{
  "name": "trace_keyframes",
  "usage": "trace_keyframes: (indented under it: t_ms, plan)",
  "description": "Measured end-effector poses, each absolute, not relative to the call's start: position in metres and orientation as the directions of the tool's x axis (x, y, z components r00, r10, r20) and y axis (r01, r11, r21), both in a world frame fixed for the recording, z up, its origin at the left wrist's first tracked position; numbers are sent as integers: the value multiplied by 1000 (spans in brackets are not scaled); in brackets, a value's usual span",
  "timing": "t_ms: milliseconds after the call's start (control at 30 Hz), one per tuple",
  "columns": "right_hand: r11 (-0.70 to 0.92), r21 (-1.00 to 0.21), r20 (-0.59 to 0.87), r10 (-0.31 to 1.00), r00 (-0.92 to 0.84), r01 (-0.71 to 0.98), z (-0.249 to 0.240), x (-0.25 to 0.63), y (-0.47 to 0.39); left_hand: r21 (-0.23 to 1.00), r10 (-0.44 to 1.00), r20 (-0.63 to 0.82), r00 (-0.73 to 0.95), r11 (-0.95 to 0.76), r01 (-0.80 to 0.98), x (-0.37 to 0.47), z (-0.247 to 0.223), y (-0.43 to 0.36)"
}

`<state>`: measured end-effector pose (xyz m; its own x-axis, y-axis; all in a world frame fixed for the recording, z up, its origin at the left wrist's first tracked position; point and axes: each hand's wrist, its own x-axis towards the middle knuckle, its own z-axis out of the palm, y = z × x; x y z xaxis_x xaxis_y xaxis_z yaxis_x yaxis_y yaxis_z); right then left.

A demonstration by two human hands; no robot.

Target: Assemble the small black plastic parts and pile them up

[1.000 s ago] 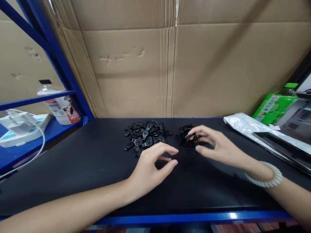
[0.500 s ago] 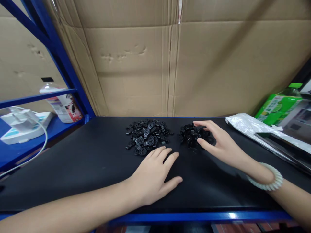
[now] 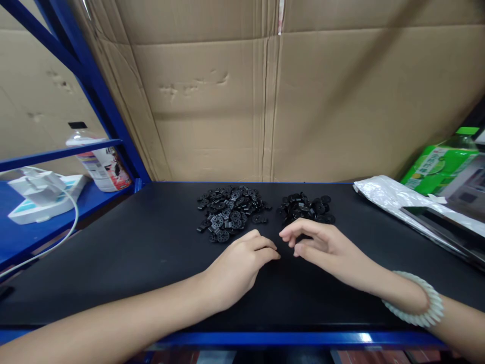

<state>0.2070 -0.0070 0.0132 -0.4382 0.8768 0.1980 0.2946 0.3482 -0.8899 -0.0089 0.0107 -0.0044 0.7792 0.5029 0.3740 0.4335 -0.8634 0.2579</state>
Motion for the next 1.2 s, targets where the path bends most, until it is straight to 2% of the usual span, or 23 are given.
trace_keyframes:
  t_ms: [167,467,600,733,933,1200]
  plan:
    - [250,-939,119,880,-459,235,4,207,-2,318,520,381,764,-850,420,-8,-2,11]
    - [48,-990,-21,875,-484,129,3,205,-2,529,565,422,709,-789,313,-7,-2,11]
    - [-91,-995,-92,834,-544,29,5,204,-3,628,601,489,632,-746,223,-4,0,9]
    - [-182,-981,-94,741,-665,-64,8,201,-5,696,650,514,560,-697,171,2,1,3]
    - [-200,-971,-46,687,-726,-128,4,197,-7,672,624,553,552,-726,148,8,1,0]
    - [-124,-992,-76,650,-756,-6,12,197,-10,647,585,597,549,-756,103,7,-1,0]
